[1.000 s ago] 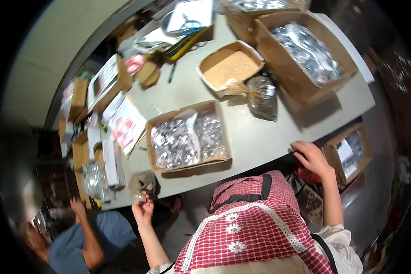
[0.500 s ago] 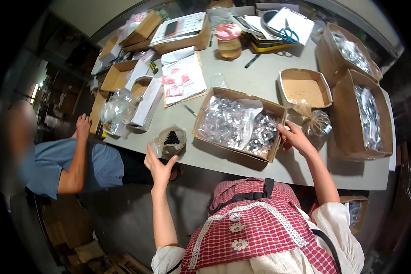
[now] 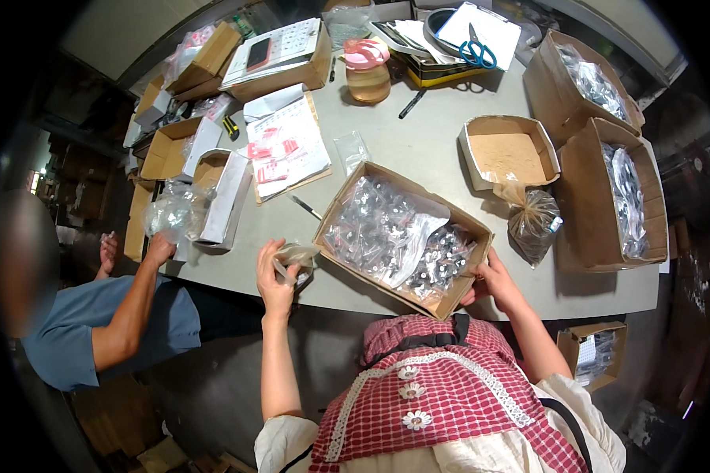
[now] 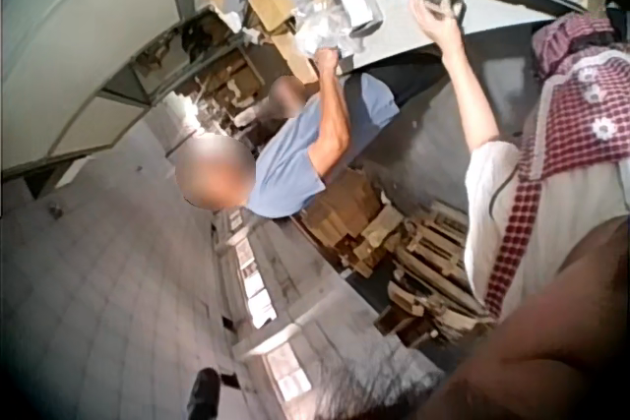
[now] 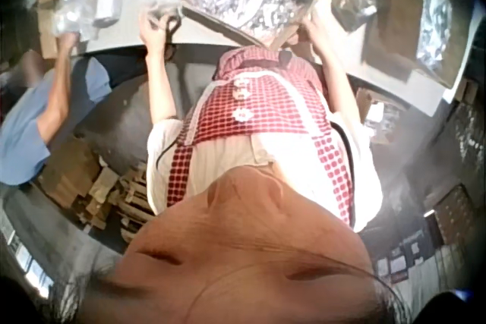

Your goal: The person picks up small metal hardware components from a box, places them into small plastic bags, and then puts the bags into a larger cardboard box on a table.

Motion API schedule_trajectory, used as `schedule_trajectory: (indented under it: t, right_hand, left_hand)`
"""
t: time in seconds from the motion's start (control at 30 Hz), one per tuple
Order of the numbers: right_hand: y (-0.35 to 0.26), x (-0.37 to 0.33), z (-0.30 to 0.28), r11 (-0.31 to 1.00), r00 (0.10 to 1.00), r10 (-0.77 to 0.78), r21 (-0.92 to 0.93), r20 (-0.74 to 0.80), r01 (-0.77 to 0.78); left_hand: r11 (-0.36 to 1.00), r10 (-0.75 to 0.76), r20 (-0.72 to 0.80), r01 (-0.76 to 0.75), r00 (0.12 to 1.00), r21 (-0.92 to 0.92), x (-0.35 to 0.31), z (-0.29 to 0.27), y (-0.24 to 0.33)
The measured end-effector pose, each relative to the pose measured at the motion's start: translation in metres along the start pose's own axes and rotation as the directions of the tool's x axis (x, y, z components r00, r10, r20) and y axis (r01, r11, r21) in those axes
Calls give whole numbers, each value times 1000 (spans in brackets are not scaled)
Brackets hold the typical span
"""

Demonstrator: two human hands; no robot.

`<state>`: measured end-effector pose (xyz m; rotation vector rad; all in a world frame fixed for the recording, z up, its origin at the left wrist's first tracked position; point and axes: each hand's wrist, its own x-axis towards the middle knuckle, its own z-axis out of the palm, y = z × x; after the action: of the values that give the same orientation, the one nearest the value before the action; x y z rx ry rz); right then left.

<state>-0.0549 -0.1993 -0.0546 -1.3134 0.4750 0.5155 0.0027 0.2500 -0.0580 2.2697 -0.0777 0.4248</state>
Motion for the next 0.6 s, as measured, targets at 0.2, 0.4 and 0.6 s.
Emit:
schedule_trajectory:
  t: [0.2,0.4,0.6]
  right_hand:
    - [-3,0,-1,991,998,50,124,24,-52]
    - [-6,14,2,992,999,7,127,32,-11]
    - [6,19,5,978,999,-54,203,5,52]
  left_hand:
    - [902,-254,-48,218,966,-373,-10,32,-8]
    - [718,-492,-242,233,836,-656,2,31,-30]
    - [474,-599,-239,99,764,-875,21,15,-20]
